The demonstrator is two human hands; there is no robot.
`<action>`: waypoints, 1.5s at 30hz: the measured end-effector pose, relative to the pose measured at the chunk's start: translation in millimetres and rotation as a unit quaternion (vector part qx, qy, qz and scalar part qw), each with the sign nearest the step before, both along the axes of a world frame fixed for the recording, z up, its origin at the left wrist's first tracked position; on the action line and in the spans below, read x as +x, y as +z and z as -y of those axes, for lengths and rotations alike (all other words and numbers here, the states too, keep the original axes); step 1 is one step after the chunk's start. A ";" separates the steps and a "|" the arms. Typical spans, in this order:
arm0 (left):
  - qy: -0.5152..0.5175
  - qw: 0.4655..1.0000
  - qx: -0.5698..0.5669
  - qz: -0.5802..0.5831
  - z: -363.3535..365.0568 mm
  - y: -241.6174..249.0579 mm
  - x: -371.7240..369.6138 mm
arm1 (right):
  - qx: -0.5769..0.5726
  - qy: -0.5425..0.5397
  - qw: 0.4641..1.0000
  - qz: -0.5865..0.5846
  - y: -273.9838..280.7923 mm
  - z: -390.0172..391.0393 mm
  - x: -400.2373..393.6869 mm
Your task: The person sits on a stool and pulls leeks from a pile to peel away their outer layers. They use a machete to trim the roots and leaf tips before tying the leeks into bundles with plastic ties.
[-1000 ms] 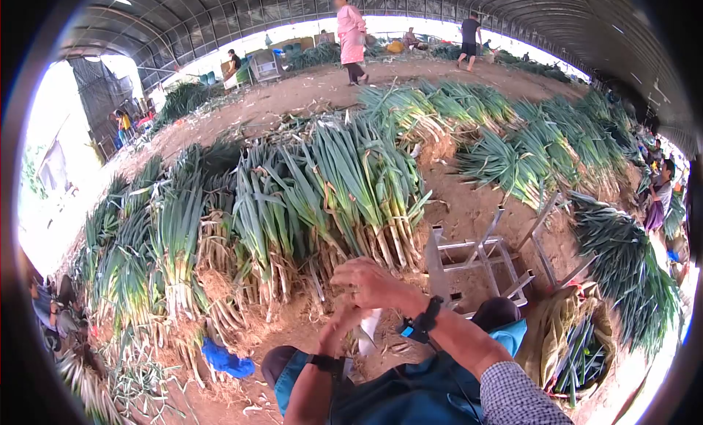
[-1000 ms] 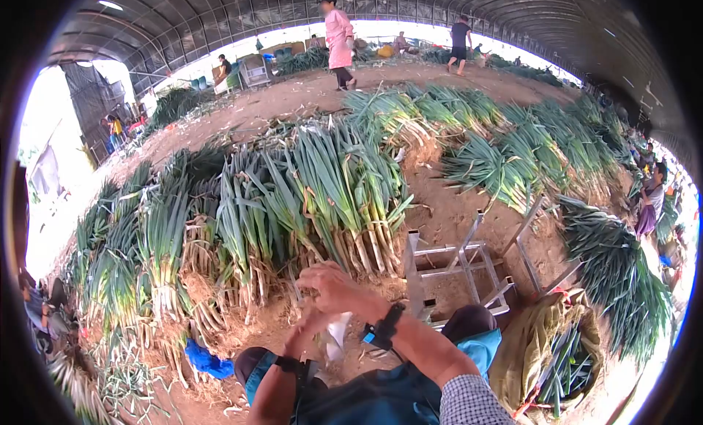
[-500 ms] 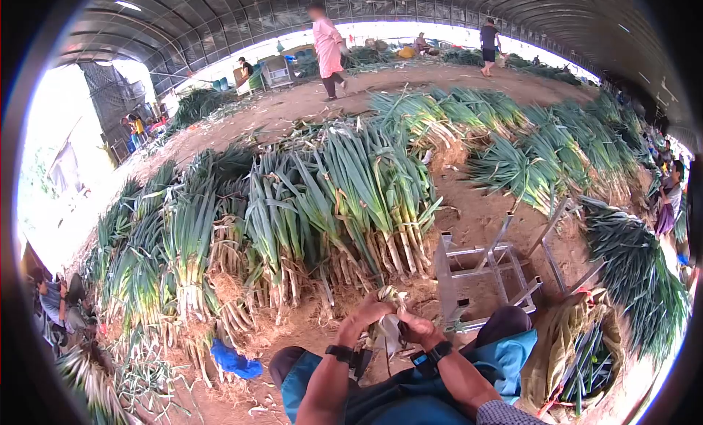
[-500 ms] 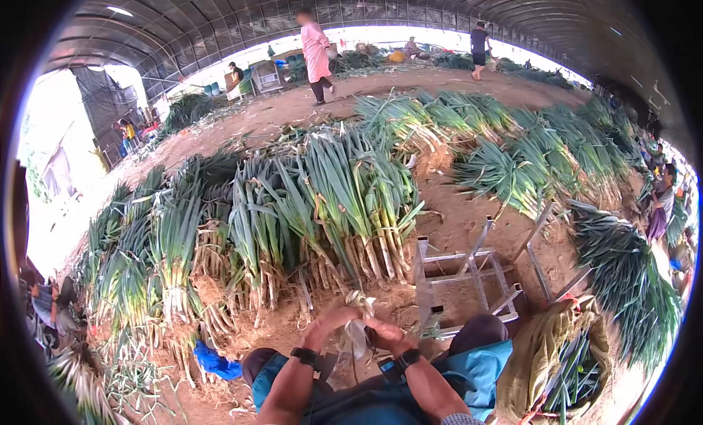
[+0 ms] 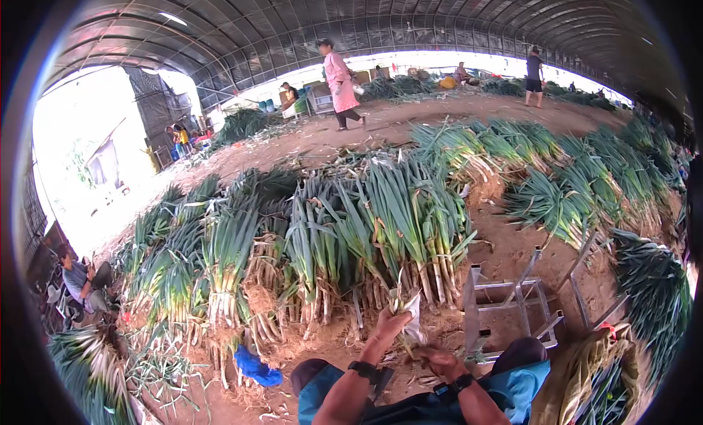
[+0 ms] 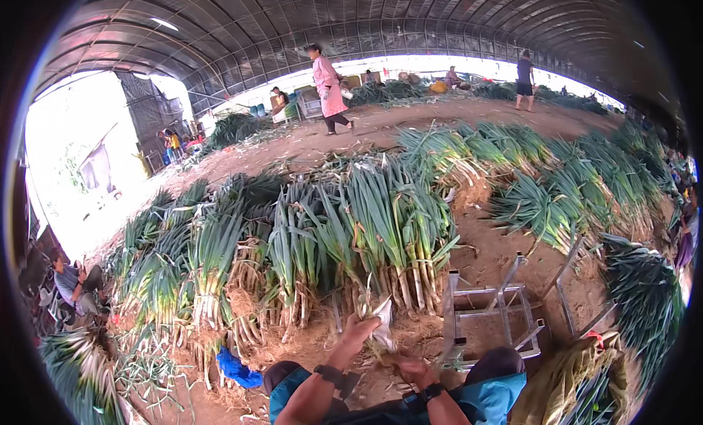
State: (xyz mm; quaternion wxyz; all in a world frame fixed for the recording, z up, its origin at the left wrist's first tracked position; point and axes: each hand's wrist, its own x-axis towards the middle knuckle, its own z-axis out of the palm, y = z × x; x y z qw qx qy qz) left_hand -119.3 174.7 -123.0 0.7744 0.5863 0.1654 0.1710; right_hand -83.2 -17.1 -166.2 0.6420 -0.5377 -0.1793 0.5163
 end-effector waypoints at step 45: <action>0.148 0.958 0.232 0.083 -74.8 111.6 -87.4 | 0.026 0.049 0.712 0.700 42.8 -48.6 0.0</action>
